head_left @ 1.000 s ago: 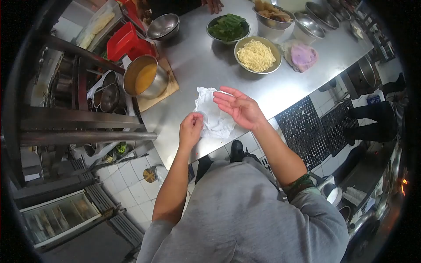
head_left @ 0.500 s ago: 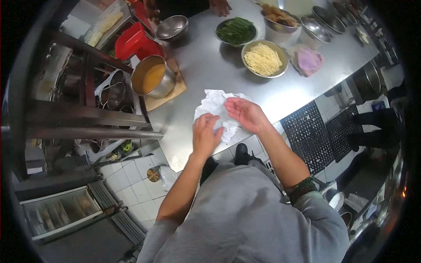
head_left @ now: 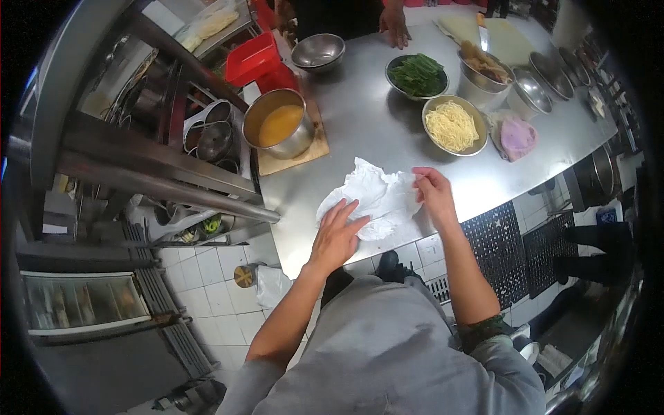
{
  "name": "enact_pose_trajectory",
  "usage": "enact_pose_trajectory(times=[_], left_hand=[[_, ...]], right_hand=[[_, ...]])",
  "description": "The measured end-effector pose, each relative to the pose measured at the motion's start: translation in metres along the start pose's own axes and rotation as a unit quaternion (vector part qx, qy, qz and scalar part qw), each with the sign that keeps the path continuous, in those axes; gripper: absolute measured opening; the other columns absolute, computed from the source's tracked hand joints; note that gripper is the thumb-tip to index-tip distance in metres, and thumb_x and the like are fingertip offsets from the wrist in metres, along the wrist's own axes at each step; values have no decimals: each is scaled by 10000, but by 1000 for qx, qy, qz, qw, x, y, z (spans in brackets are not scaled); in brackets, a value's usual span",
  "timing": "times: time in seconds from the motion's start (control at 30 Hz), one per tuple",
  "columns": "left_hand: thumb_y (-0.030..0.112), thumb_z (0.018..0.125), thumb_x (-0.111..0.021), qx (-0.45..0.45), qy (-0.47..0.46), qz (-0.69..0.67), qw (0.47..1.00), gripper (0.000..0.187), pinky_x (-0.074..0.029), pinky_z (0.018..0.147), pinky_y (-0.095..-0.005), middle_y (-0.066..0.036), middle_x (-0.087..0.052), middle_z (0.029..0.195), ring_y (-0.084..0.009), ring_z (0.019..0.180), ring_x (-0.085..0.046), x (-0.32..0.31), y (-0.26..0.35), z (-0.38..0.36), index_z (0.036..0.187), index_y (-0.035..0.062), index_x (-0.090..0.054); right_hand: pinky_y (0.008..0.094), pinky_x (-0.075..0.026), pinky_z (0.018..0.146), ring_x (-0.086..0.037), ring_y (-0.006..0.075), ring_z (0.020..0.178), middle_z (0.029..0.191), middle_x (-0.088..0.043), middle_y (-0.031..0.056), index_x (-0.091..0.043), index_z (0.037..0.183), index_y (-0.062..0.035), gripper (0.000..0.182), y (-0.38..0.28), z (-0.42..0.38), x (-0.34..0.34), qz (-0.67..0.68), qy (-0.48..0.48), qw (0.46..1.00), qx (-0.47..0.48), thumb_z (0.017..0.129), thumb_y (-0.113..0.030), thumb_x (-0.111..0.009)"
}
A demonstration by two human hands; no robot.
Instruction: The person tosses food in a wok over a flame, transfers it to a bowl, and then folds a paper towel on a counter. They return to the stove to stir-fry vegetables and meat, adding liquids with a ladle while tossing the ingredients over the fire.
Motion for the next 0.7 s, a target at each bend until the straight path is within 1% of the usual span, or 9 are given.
enact_pose_trajectory(times=[0.03, 0.1, 0.2, 0.3, 0.37, 0.47, 0.5, 0.57, 0.7], left_hand=[[34, 777, -639, 4, 8, -7, 1000, 593, -310, 1157, -535, -127, -460, 1506, -365, 1411, -396, 4, 2, 0, 1347, 196, -643], [12, 752, -645, 20, 32, 3, 999, 584, -326, 1136, -517, -118, -511, 1441, -350, 1363, -438, 15, 10, 1, 1310, 182, -670], [37, 747, -686, 28, 64, 26, 997, 531, -343, 1102, -497, -103, -572, 1344, -328, 1306, -479, 26, 28, 5, 1262, 166, -698], [34, 764, -662, 11, 46, -4, 999, 459, -349, 1086, -488, -92, -606, 1277, -325, 1267, -504, 15, 39, -5, 1205, 152, -714], [59, 770, -680, 19, 14, -7, 1000, 402, -382, 1055, -481, -82, -640, 1213, -325, 1208, -550, -3, 26, -9, 1163, 133, -714], [63, 786, -667, 63, 118, -98, 986, 312, -435, 949, -451, -89, -686, 1054, -312, 1056, -611, 2, 7, -15, 1095, 84, -705], [53, 841, -621, 76, 169, -137, 973, 232, -467, 894, -383, -92, -684, 946, -268, 931, -645, 13, 5, -18, 1063, 45, -683], [68, 923, -568, 264, 172, -381, 869, 159, -467, 842, -308, -66, -670, 921, -174, 895, -621, 20, -6, -30, 1048, 27, -658], [145, 1000, -528, 300, 186, -417, 838, 183, -451, 802, -252, -36, -648, 899, -107, 864, -574, 7, -46, -36, 1049, 4, -633]], right_hand=[[320, -503, 653, -614, 176, 699, 811, -671, 82, -662, 1180, -11, 295, 0, 4, 10, -141, 43, 984, 97, 963, -208, -640], [370, -515, 677, -660, 255, 734, 840, -693, 147, -681, 1107, -8, 311, -15, -4, 11, -265, 50, 960, 79, 919, -256, -695], [411, -522, 703, -679, 338, 761, 837, -699, 180, -695, 968, 0, 307, -7, -5, 3, -417, -35, 899, 128, 875, -291, -734], [428, -522, 714, -673, 379, 762, 784, -695, 174, -683, 867, -3, 307, -1, -10, -6, -400, -44, 911, 88, 854, -304, -742], [400, -500, 662, -639, 290, 672, 672, -633, 132, -653, 819, -1, 296, 0, -11, -6, -352, -36, 931, 91, 866, -282, -732], [331, -447, 583, -562, 173, 607, 627, -571, 53, -621, 775, -32, 279, 10, -11, 8, -220, -63, 973, 1, 891, -266, -718], [304, -422, 561, -527, 135, 598, 628, -547, 21, -611, 772, -51, 270, 10, -12, 14, -155, -77, 983, -60, 901, -265, -714], [273, -387, 536, -480, 96, 587, 643, -517, -20, -597, 808, -77, 232, 8, -19, 20, -43, -87, 986, -136, 926, -249, -697], [258, -378, 554, -464, 86, 627, 729, -515, -29, -584, 971, -76, 208, -10, -28, 15, 69, -74, 980, -174, 951, -255, -688]])
Point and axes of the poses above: each hand's wrist, its own z-axis towards the middle knuckle, its own x-axis out of the back of the hand, y = z × x, the point moved 4 cm from there along z, towards the middle knuckle
